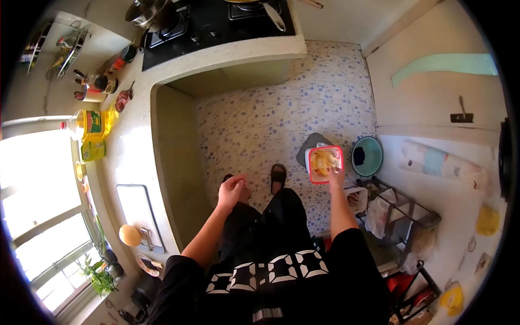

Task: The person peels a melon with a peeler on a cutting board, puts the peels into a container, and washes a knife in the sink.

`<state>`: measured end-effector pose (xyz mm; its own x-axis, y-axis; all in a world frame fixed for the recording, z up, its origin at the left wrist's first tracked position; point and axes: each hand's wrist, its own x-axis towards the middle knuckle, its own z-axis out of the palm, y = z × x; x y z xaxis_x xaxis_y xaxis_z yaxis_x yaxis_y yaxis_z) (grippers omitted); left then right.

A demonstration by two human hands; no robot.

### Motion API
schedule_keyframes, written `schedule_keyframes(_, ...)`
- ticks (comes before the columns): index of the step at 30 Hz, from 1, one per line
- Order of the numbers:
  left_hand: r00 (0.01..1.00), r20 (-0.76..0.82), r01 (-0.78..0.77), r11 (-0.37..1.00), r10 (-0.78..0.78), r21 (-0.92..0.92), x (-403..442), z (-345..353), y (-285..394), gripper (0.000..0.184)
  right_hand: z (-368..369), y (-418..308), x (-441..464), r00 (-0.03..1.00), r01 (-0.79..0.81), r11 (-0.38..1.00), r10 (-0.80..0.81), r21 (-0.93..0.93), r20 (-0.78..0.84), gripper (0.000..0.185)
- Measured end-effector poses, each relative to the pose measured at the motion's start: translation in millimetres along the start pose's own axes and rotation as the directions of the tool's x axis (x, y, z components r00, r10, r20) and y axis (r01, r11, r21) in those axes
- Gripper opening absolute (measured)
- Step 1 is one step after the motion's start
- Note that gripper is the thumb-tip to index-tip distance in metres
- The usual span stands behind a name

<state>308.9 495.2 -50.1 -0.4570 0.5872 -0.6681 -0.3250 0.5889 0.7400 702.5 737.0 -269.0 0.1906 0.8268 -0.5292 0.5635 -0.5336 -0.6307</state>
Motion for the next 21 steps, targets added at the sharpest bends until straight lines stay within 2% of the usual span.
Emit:
schedule_keyframes(1,0.999,-0.039,0.018,1.0,-0.019,-0.018,-5.8,-8.5,-1.8,0.027,-0.6,-4.8,2.2,1.0,-0.019,1.0,0.019,0.01,0.012,0.041)
schedule_keyframes(4,0.99,-0.14,0.023,0.996,-0.035,-0.087,-26.7,-31.7,-12.0,0.027,-8.8,-50.2,-7.8,0.939,-0.25,0.967,0.255,-0.052,0.231,0.037)
schedule_keyframes(5,0.984,-0.172,0.02,0.993,-0.04,-0.115,-35.4,-39.3,-14.8,0.027,-0.2,-35.9,-1.7,0.983,0.025,0.979,0.013,-0.201,0.184,0.04)
schedule_keyframes(6,0.977,-0.211,0.013,0.989,-0.044,-0.146,-46.2,-48.1,-20.6,0.028,9.9,-8.5,9.3,0.952,0.297,0.892,-0.249,-0.34,0.178,0.044)
schedule_keyframes(7,0.969,-0.245,-0.015,0.973,-0.043,-0.232,-54.2,-57.8,-34.8,0.028,28.0,9.7,17.5,0.902,0.29,0.954,-0.246,-0.075,0.356,0.059)
schedule_keyframes(8,0.95,-0.307,-0.027,0.967,-0.054,-0.253,-69.2,-65.4,-35.0,0.029,39.2,-2.9,3.4,0.898,0.349,0.903,-0.247,-0.25,0.363,0.071)
schedule_keyframes(9,0.925,-0.376,-0.024,0.976,-0.061,-0.216,-85.8,-73.7,-32.3,0.03,43.1,-11.9,-6.9,0.876,0.308,0.926,-0.187,-0.217,0.444,0.075)
schedule_keyframes(10,0.892,-0.446,-0.014,0.983,-0.071,-0.184,-102.0,-83.1,-32.2,0.031,39.9,-44.6,-37.5,0.909,0.125,0.958,-0.006,-0.258,0.417,0.064)
schedule_keyframes(11,0.848,-0.527,-0.053,0.983,-0.048,-0.174,-113.8,-95.6,-48.1,0.034,43.9,-71.7,-64.8,0.896,0.133,0.928,0.038,-0.349,0.443,0.05)
schedule_keyframes(12,0.79,-0.613,-0.116,0.984,0.007,-0.138,-128.0,-107.6,-64.5,0.036,47.9,-95.9,-88.6,0.88,0.148,0.889,0.083,-0.434,0.468,0.046)
schedule_keyframes(13,0.718,-0.696,-0.127,0.983,0.0,-0.131,-143.2,-119.7,-76.4,0.038,59.4,-104.7,-106.3,0.895,0.205,0.872,0.016,-0.444,0.445,0.038)
schedule_keyframes(15,0.533,-0.845,-0.143,0.982,-0.033,-0.128,-182.1,-141.3,-95.4,0.04,95.9,-61.4,-67.1,0.746,0.258,0.851,0.126,-0.458,0.654,0.029)
schedule_keyframes(16,0.426,-0.903,-0.149,0.98,-0.057,-0.132,-201.2,-152.5,-104.0,0.041,115.6,-75.1,-77.5,0.707,0.282,0.861,0.113,-0.424,0.698,0.026)
schedule_keyframes(18,0.196,-0.973,-0.13,0.981,-0.118,-0.145,-235.9,-178.1,-132.0,0.044,145.4,-104.2,-113.3,0.631,0.303,0.885,0.093,-0.354,0.771,0.019)
schedule_keyframes(21,-0.114,-0.958,-0.098,0.963,-0.262,-0.251,-279.9,-222.6,-198.4,0.051,196.7,-145.7,-168.5,0.422,0.45,0.868,-0.001,-0.209,0.907,0.013)
